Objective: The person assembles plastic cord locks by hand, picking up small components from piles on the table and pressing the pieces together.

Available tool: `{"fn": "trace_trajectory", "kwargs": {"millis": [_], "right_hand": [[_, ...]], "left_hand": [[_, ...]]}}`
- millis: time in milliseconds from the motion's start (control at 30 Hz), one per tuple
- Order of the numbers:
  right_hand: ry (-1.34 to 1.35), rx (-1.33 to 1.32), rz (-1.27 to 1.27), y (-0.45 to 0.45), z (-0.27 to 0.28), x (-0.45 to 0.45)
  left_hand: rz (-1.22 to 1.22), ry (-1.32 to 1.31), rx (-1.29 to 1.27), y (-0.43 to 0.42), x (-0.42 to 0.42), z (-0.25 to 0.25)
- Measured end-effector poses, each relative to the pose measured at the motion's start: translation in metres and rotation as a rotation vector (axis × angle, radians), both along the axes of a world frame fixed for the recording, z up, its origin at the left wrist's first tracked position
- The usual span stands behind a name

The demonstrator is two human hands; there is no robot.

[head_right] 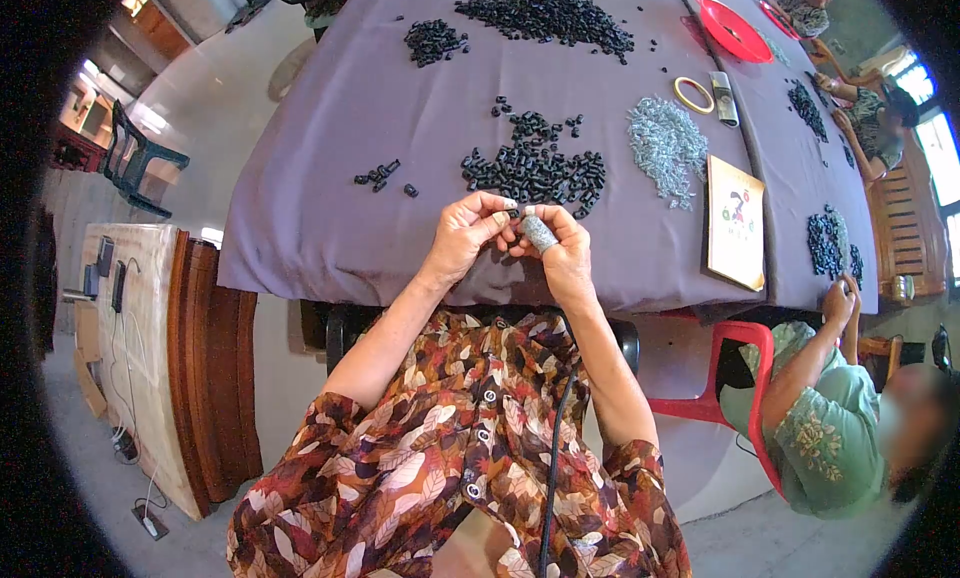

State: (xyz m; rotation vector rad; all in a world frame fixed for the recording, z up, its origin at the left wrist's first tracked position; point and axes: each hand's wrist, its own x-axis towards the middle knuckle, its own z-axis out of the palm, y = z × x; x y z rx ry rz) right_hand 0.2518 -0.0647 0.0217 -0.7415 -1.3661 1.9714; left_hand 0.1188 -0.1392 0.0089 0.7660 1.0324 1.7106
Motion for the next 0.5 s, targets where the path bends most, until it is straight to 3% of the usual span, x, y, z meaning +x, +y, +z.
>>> {"fn": "trace_trajectory", "kwargs": {"millis": [500], "right_hand": [[-0.010,0.031,-0.016,0.0021,-0.0003,0.0008]], "left_hand": [[-0.045,0.117,-0.119,-0.0006,-0.0007,0.0031]]}}
